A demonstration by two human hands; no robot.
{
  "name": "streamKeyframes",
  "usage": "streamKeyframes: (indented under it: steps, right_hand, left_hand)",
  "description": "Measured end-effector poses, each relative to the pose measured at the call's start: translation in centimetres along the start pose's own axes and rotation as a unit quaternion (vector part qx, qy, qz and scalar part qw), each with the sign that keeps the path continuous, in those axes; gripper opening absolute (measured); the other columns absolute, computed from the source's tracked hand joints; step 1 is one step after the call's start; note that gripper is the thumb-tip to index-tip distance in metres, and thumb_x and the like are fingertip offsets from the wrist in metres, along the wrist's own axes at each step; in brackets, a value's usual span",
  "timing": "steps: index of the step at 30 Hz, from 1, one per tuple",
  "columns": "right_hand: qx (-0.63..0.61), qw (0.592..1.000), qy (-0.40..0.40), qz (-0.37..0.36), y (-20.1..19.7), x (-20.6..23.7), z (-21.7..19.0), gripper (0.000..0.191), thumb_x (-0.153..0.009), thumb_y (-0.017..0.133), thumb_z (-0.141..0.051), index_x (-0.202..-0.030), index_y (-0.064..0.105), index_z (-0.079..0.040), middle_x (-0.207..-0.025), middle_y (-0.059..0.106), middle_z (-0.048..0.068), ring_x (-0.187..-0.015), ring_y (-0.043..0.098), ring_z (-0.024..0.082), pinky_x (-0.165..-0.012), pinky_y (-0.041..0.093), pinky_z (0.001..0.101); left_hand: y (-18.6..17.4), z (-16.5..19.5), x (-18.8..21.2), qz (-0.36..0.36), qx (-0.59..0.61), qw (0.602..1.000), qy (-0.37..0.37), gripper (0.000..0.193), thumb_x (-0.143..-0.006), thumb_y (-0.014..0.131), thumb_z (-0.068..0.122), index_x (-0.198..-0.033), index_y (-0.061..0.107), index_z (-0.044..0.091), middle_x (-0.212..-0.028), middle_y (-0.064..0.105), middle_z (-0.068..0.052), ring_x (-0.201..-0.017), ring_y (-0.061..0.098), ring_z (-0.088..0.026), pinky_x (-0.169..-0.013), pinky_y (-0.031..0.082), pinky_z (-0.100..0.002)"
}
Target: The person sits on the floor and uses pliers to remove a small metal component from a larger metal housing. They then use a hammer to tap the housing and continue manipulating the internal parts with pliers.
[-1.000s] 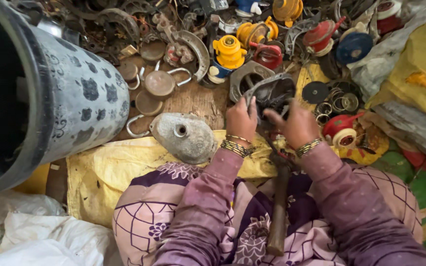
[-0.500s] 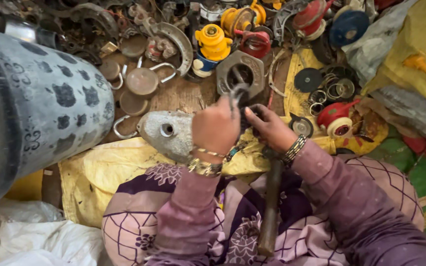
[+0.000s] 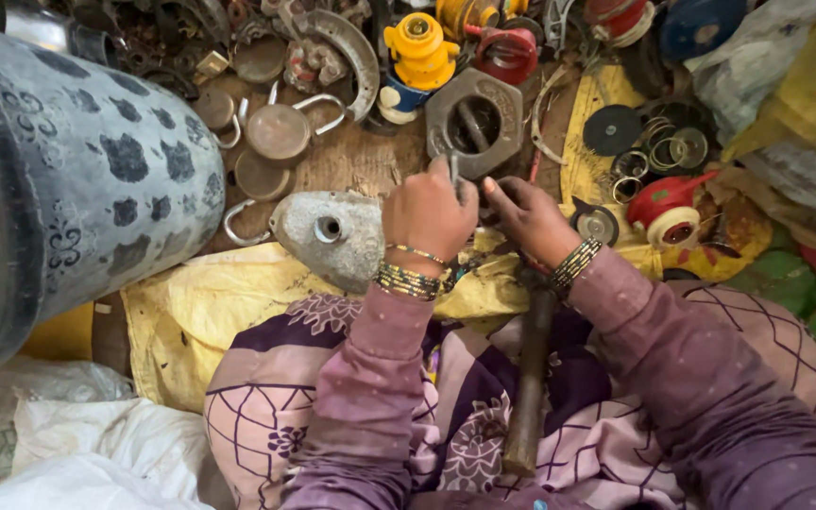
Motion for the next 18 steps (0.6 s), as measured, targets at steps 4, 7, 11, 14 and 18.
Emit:
streamKeyframes:
  steps: [4,7,11,14,18]
  right_hand:
    - [0.045,0.994,-0.054,-0.083,1.6,0.2,-0.7,0.038,-0.104,0.057,-0.026,-0.13,0.061,0.001,-0.106,0.073,0.007,-0.091,0.067,0.013,-0.078,0.057,0.0296]
    - [-0.051,0.991,-0.005,-0.123,2.2,0.6,-0.9,0.035,-0.096,0.065,-0.02,-0.124,0.059,0.0,-0.107,0.07,0.005,-0.095,0.068,0.013,-0.083,0.058,0.0306]
    - [-0.13,0.978,-0.053,-0.153,1.9,1.4,-2.8,0.048,-0.085,0.078,-0.008,-0.124,0.051,0.002,-0.116,0.064,0.005,-0.109,0.064,0.014,-0.096,0.056,0.0315]
    - [-0.085,0.99,0.038,-0.103,1.4,1.5,-1.5,0.038,-0.094,0.071,-0.013,-0.126,0.054,-0.003,-0.118,0.065,0.002,-0.107,0.064,0.012,-0.09,0.057,0.032]
    - [0.066,0.994,0.006,-0.09,0.8,1.4,-2.8,0.032,-0.106,0.064,-0.018,-0.135,0.058,-0.006,-0.119,0.072,0.006,-0.105,0.067,0.013,-0.092,0.055,0.0303]
  left_hand:
    - [-0.3,0.7,0.0,0.007,0.021,1.0,0.004,0.033,-0.089,0.063,0.035,-0.095,0.069,0.004,-0.073,0.07,-0.024,-0.068,0.069,-0.046,-0.06,0.054,-0.057]
    - [-0.4,0.4,-0.2,0.014,0.028,0.999,-0.007,0.032,-0.094,0.06,0.036,-0.094,0.07,0.006,-0.074,0.071,-0.023,-0.068,0.069,-0.046,-0.061,0.055,-0.056]
    - [-0.4,0.1,-0.4,0.032,0.034,0.999,-0.001,0.034,-0.095,0.06,0.038,-0.093,0.071,0.006,-0.074,0.071,-0.023,-0.069,0.069,-0.046,-0.061,0.054,-0.056]
    - [-0.2,0.3,-0.3,0.035,0.039,0.999,0.003,0.035,-0.094,0.06,0.039,-0.094,0.071,0.006,-0.073,0.071,-0.023,-0.068,0.069,-0.046,-0.06,0.054,-0.056]
    - [0.0,0.5,-0.2,0.029,0.048,0.998,0.004,0.035,-0.094,0.06,0.04,-0.093,0.071,0.006,-0.072,0.07,-0.023,-0.067,0.069,-0.046,-0.059,0.054,-0.057]
Point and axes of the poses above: each hand's wrist, its own x-axis away from the middle knuckle, its own y-axis out of the palm, z = x × y, the point moved 8 cm from there along -x, towards the middle knuckle
